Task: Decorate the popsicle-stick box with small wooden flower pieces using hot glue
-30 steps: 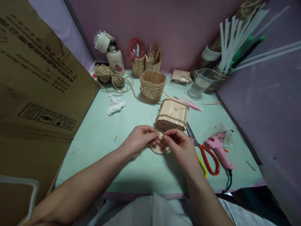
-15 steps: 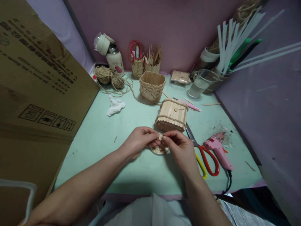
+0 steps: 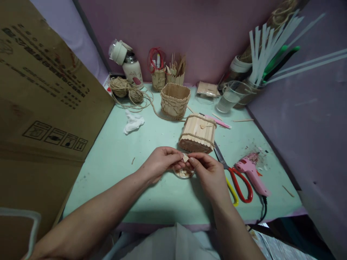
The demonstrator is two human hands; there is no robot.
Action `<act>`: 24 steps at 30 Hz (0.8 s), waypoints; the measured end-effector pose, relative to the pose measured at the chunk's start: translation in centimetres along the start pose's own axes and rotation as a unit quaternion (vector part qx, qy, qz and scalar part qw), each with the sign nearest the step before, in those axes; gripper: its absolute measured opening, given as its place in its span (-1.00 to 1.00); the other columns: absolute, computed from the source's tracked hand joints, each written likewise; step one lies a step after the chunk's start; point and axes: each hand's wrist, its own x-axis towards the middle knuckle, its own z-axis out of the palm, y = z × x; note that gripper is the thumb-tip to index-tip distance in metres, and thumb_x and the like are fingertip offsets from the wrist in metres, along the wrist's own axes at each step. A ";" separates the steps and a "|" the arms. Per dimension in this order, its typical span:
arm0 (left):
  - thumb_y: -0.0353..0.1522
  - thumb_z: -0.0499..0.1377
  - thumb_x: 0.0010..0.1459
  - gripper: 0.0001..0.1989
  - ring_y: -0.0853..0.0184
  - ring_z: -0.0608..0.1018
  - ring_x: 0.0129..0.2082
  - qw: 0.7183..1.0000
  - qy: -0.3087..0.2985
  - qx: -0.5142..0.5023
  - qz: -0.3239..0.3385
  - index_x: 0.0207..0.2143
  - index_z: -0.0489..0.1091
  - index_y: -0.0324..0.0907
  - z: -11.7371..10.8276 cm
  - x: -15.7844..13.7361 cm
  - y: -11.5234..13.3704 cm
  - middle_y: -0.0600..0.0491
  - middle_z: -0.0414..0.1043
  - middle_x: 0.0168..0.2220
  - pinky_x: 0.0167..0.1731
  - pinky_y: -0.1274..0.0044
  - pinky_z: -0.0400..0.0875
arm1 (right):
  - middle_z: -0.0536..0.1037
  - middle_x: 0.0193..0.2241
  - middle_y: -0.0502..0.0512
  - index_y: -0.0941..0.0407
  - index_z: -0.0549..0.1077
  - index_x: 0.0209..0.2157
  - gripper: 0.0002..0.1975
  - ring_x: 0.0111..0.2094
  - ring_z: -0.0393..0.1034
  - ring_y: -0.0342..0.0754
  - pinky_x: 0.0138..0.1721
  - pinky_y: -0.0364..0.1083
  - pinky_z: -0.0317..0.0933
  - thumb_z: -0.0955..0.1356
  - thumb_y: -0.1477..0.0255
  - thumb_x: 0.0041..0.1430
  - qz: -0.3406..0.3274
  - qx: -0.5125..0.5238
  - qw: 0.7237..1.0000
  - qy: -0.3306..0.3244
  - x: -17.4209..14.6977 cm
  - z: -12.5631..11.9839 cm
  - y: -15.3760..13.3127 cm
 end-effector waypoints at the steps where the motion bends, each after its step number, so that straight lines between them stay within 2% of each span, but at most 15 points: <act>1: -0.38 0.38 -0.06 -0.83 0.48 0.52 -0.56 1.000 0.000 -0.001 -0.001 -0.48 0.49 -0.32 0.0 0.0 0.0 -0.01 0.51 -0.54 -0.43 0.63 0.42 | 0.62 -0.48 0.04 0.10 0.57 -0.38 -0.84 -0.43 0.50 -0.04 -0.34 -0.07 0.38 0.45 0.32 -0.01 -0.001 0.000 1.000 0.001 0.0 0.0 0.0; 24: -0.48 0.27 0.04 -0.92 0.48 0.52 -0.59 1.000 0.003 0.014 -0.006 -0.48 0.47 -0.34 0.0 0.1 -0.3 -0.01 0.51 -0.56 -0.47 0.64 0.42 | 0.61 -0.49 0.04 0.12 0.57 -0.41 -0.83 -0.45 0.48 -0.06 -0.36 -0.09 0.37 0.48 0.32 -0.05 0.004 0.017 1.000 0.024 0.0 0.2 0.6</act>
